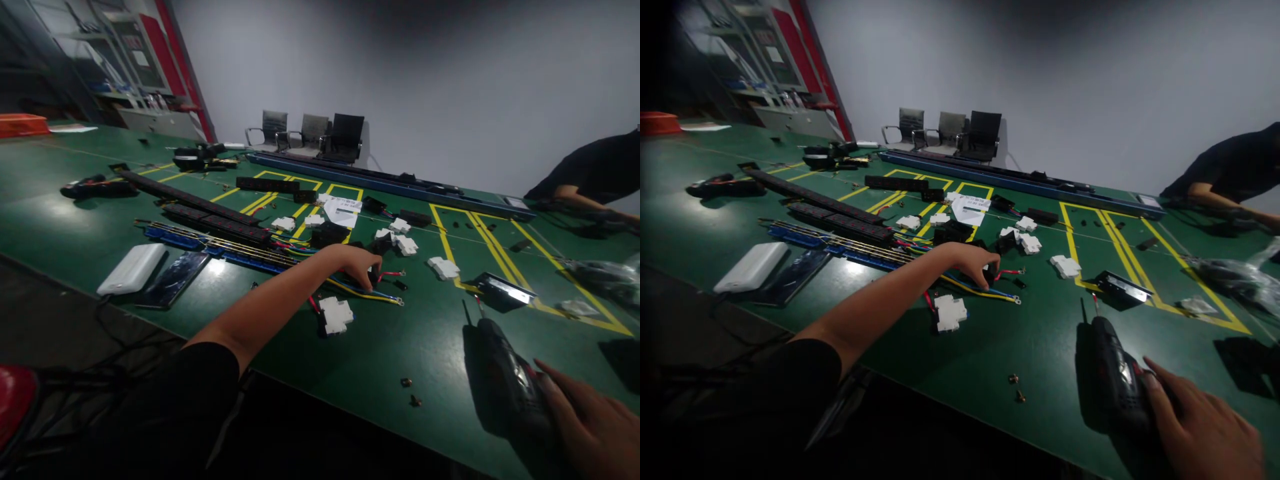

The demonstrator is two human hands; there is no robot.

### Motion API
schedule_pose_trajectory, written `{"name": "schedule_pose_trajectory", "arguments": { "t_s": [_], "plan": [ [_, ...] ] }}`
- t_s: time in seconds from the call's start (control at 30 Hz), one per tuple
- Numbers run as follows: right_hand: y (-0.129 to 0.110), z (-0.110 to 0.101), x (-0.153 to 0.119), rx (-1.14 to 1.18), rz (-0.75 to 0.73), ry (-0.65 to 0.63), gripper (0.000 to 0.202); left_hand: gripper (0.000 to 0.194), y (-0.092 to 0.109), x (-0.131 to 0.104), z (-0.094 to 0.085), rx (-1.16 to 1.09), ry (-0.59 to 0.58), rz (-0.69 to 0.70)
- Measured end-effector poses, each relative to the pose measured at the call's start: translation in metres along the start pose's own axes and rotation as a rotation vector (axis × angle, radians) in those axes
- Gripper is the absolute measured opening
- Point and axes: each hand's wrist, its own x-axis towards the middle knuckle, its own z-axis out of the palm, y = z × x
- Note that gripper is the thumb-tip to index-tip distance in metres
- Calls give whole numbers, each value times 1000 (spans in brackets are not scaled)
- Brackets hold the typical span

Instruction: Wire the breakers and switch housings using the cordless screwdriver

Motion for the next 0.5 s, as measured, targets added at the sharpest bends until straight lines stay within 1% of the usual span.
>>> {"name": "schedule_pose_trajectory", "arguments": {
  "t_s": [0.03, 0.1, 0.17, 0.2, 0.27, 0.37, 0.43, 0.5],
  "plan": [
    [-13, -5, -2, -61, 50, 5, 65, 74, -2, 0, 1, -11, 12, -6],
    [-36, -13, -5, -133, 75, -20, 74, 74, -7, 2, 3, -33, 28, -8],
    [-47, -14, -7, -158, 60, -19, 74, 73, -11, 3, 3, -38, 34, -6],
    [-47, -14, -7, -150, 52, 12, 72, 73, -11, 3, 2, -28, 35, -5],
    [-43, -12, -8, -78, 26, 117, 67, 73, -11, -1, -2, 3, 42, 7],
    [-40, -14, -10, 44, -10, 323, 60, 68, -8, -17, -17, 19, 75, 39],
    [-51, -18, -13, 63, -46, 420, 54, 63, -6, -33, -26, -5, 126, 58],
    [-71, -22, -17, 81, -104, 467, 47, 52, -5, -53, -30, 2, 241, 62]
  ]
}}
